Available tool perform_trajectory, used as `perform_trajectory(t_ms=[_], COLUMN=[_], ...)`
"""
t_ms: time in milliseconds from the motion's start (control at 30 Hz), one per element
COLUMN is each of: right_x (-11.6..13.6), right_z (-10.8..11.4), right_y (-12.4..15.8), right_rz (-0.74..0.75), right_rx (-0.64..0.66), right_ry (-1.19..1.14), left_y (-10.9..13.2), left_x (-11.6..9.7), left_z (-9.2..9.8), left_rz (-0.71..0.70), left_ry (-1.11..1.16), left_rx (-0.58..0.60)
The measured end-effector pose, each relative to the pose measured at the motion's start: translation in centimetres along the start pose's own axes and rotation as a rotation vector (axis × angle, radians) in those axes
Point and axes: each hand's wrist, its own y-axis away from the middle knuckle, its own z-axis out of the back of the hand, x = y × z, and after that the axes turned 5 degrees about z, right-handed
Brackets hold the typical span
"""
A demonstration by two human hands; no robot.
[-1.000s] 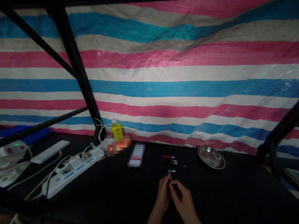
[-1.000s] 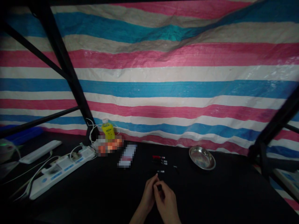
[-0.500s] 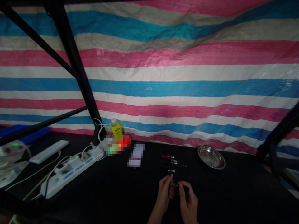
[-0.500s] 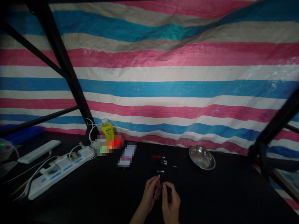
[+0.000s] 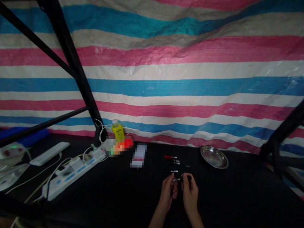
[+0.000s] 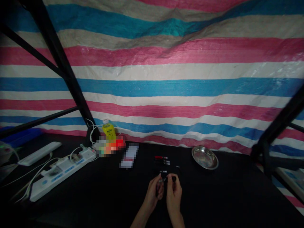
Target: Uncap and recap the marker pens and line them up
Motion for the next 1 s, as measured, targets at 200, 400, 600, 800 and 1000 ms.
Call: perform_trajectory(t_ms=[200, 400, 600, 800, 1000], right_x=[-0.2, -0.9, -1.0, -2.1, -3.5], right_z=[-0.6, -0.9, -0.5, -1.5, -1.9], right_y=[-0.9, -2.0, -6.0, -7.2, -6.2], right_rz=[-0.017, 0.007, 0.199, 0.458, 0.492], right_rx=[0.114, 0.168, 0.156, 0.439, 0.548], right_ry=[-0.002, 0.005, 0.233, 0.705, 0.765], left_y=[-0.1, -0.3, 0.0, 0.5, 0.1], left_x=[0.0, -0.2, -0.7, -0.5, -0.6], left_z=[0.2, 0.3, 0.5, 0.2, 0.4], left_rz=[-0.010, 0.009, 0.084, 0.019, -0.007], left_ry=[0.020, 0.080, 0.160, 0.151, 0.204], left_rx=[0.025, 0.051, 0.099, 0.062, 0.070])
